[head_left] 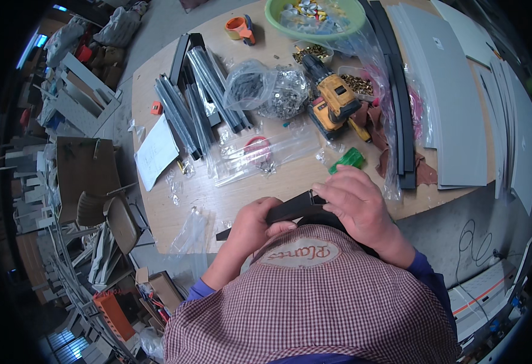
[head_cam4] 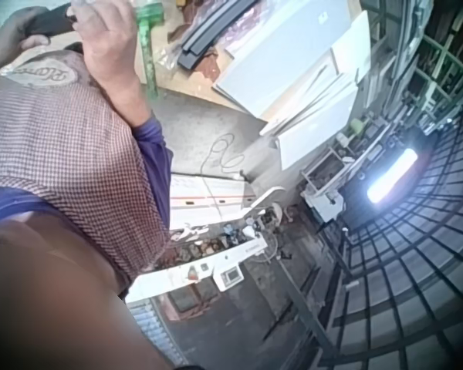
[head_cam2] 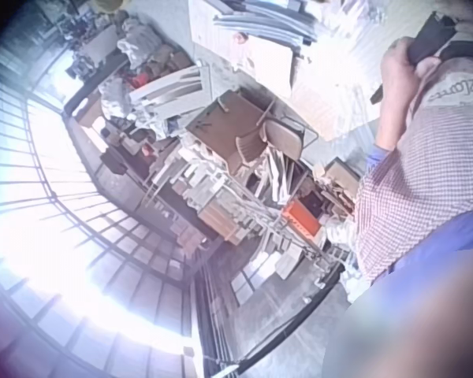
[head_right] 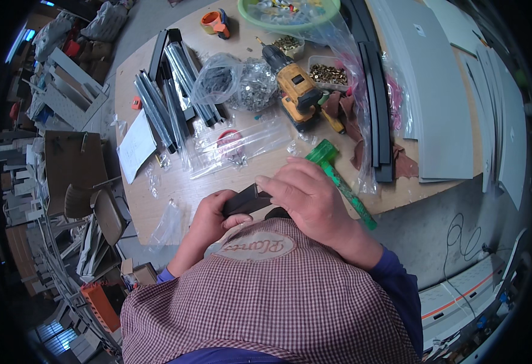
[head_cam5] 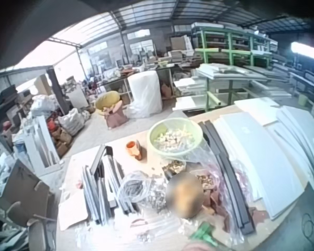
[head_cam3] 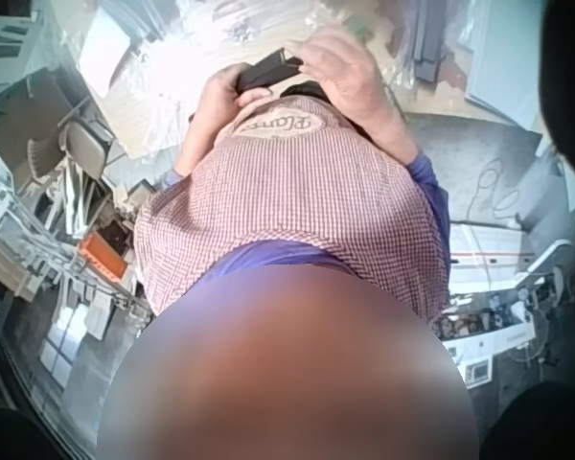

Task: The person assembles metal frame components by inserting small metal clips into the ends of black metal bars and tapping them with a green rubber mallet. The person repeatedly picks up bars, inserts clips, and secures them with the mallet.

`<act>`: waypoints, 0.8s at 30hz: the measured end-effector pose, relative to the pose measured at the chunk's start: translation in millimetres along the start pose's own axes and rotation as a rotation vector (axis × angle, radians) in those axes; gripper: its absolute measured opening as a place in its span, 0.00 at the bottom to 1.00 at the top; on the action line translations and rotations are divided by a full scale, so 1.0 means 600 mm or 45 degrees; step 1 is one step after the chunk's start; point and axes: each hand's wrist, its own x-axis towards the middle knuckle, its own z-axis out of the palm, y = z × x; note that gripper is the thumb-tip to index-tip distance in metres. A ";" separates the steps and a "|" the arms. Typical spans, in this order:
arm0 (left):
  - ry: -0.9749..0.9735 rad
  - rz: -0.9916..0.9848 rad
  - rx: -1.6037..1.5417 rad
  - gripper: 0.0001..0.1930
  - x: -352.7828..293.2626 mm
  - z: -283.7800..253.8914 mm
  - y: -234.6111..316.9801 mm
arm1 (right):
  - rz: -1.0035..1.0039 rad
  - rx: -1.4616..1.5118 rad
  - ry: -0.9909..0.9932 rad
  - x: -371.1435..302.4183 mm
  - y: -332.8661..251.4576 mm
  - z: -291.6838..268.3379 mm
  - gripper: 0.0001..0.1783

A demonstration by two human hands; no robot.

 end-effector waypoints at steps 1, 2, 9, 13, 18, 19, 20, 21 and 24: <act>0.020 0.025 0.018 0.26 0.001 -0.002 0.000 | -0.037 -0.017 -0.014 0.000 0.001 0.000 0.21; 0.027 0.034 0.011 0.26 0.001 -0.003 0.000 | -0.062 -0.031 -0.014 0.000 0.002 0.000 0.22; -0.082 -0.088 -0.199 0.26 0.002 0.010 0.011 | 0.038 0.032 -0.078 -0.004 0.008 0.015 0.25; -0.163 -0.086 -0.444 0.23 0.016 0.009 0.008 | 0.116 0.226 -0.141 -0.011 0.011 0.033 0.26; -0.172 -0.162 -0.726 0.19 0.023 0.004 0.004 | 0.138 0.269 -0.129 -0.021 0.018 0.037 0.28; -0.181 -0.163 -0.745 0.18 0.023 0.004 0.003 | 0.161 0.273 -0.110 -0.023 0.018 0.036 0.28; -0.193 -0.164 -0.779 0.18 0.024 0.005 0.004 | 0.182 0.278 -0.092 -0.024 0.019 0.037 0.27; -0.196 -0.175 -0.793 0.18 0.025 0.006 0.005 | 0.168 0.289 -0.067 -0.025 0.019 0.037 0.27; -0.202 -0.202 -0.796 0.18 0.026 0.006 0.007 | 0.202 0.287 -0.077 -0.023 0.020 0.039 0.24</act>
